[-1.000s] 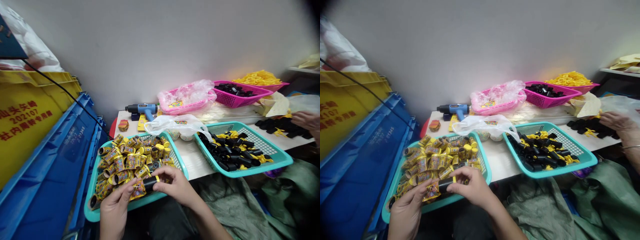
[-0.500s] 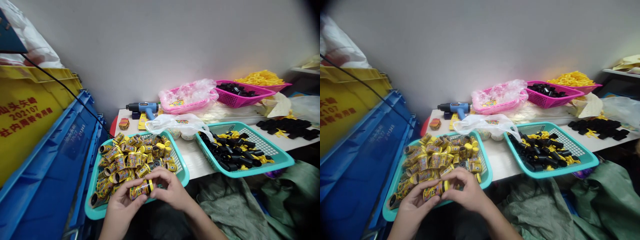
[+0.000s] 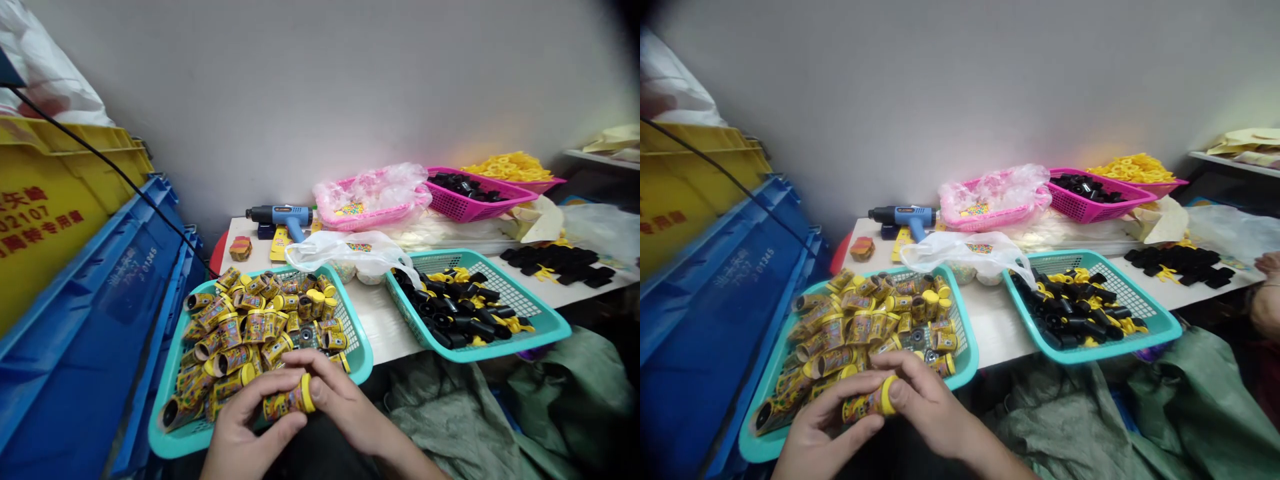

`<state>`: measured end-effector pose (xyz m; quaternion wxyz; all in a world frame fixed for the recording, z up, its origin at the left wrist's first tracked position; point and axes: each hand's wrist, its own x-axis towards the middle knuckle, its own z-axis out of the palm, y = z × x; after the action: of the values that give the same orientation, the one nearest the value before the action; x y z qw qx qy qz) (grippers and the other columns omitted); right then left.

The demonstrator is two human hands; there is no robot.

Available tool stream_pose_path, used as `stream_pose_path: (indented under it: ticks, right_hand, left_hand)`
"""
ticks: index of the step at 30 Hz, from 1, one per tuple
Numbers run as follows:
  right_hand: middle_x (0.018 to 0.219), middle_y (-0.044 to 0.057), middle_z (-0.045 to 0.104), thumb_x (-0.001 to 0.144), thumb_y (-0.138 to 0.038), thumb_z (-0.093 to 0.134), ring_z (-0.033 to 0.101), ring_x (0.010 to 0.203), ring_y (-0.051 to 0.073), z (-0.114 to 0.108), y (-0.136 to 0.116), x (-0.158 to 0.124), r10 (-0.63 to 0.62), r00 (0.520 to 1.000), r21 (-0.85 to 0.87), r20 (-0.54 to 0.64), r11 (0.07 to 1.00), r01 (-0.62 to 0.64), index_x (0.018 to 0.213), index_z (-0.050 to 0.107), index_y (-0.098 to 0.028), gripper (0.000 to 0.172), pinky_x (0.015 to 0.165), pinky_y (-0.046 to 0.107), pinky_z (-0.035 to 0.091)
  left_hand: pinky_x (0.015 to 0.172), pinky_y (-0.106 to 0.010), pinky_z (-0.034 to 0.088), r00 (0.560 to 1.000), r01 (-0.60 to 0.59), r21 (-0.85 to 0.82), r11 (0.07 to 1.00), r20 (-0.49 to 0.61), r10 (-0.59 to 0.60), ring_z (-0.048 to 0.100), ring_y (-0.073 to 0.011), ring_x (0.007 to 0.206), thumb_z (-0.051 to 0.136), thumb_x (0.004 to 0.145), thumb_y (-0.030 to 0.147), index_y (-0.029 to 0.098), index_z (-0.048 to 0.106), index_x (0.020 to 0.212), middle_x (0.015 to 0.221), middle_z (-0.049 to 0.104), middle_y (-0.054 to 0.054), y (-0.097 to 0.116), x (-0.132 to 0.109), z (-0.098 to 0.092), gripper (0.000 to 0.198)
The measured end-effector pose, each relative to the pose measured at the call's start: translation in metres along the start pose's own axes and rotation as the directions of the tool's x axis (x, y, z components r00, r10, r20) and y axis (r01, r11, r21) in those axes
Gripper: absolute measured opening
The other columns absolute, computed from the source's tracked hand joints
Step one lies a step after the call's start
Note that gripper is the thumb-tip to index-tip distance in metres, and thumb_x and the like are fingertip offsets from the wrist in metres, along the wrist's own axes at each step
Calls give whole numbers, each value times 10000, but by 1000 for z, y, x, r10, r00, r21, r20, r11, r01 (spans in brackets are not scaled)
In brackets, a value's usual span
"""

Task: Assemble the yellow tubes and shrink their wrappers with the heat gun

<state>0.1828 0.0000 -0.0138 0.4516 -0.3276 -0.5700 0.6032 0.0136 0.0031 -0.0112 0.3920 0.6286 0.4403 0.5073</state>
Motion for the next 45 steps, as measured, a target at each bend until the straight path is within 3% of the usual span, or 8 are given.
stream_pose_path:
  ticks: [4,10,17,23,27,32,38,45]
  right_hand:
    - [1138,61,648,901,-351,581,591,1054,185,-32,-21,9,-158,983,-509,-92,856,90,1194,609,-238,315,944,331,448]
    - [1263,159,570,875,-278,594,453,1213,297,-89,-26,61,-129,981,-955,-149,276,-109,1224,591,-134,378,1035,489,356]
    - [1210,138,587,771,-355,743,503,1128,295,-87,11,126,225,948,-970,225,146,195,1300,510,-125,622,988,479,372]
    - [1215,129,550,928,-315,533,442,1138,255,-87,-5,104,118,976,-981,183,89,174,1163,574,-131,301,984,423,329]
    - [980,77,617,911,-319,539,498,978,232,-85,-14,80,351,880,-947,320,117,298,960,641,-175,183,868,404,356]
    - [1201,84,567,887,-302,537,449,1108,262,-88,-19,74,397,878,-962,267,56,268,812,671,-172,200,927,441,310]
    - [942,73,629,969,-384,411,476,990,250,-75,-8,88,465,859,-969,212,-14,247,784,672,-168,386,897,447,302]
    - [907,98,661,900,-170,489,499,956,260,-62,10,98,454,887,-952,91,-222,212,968,623,-136,154,757,393,323]
  left_hand:
    - [820,-320,570,916,-379,458,805,63,395,659,-217,1002,679,793,269,305,682,1149,1217,623,-99,-8,11,7,359]
    - [892,-315,528,853,-522,586,620,336,400,620,-197,1054,572,872,236,274,644,1159,1105,684,-49,-28,12,-3,298]
    - [854,-296,489,775,-629,621,467,453,441,651,-185,972,512,896,236,237,674,1054,1022,722,-27,-40,14,-8,226]
    - [800,-276,452,739,-667,623,409,484,468,667,-163,854,440,926,251,244,691,934,908,742,2,-43,19,-8,252]
    - [800,-289,442,755,-648,636,418,466,461,665,-168,835,449,922,249,237,694,914,902,746,-1,-46,19,-7,245]
    - [867,-275,418,788,-615,618,489,466,402,641,-145,927,442,929,202,255,676,1024,1002,730,17,-56,13,-11,258]
    - [924,-287,370,837,-543,610,578,445,318,618,-142,979,439,939,220,268,661,1059,1043,712,40,-52,7,-12,257]
    - [873,-324,379,866,-498,650,575,342,364,628,-168,888,407,947,193,230,681,966,946,727,16,-46,9,0,278]
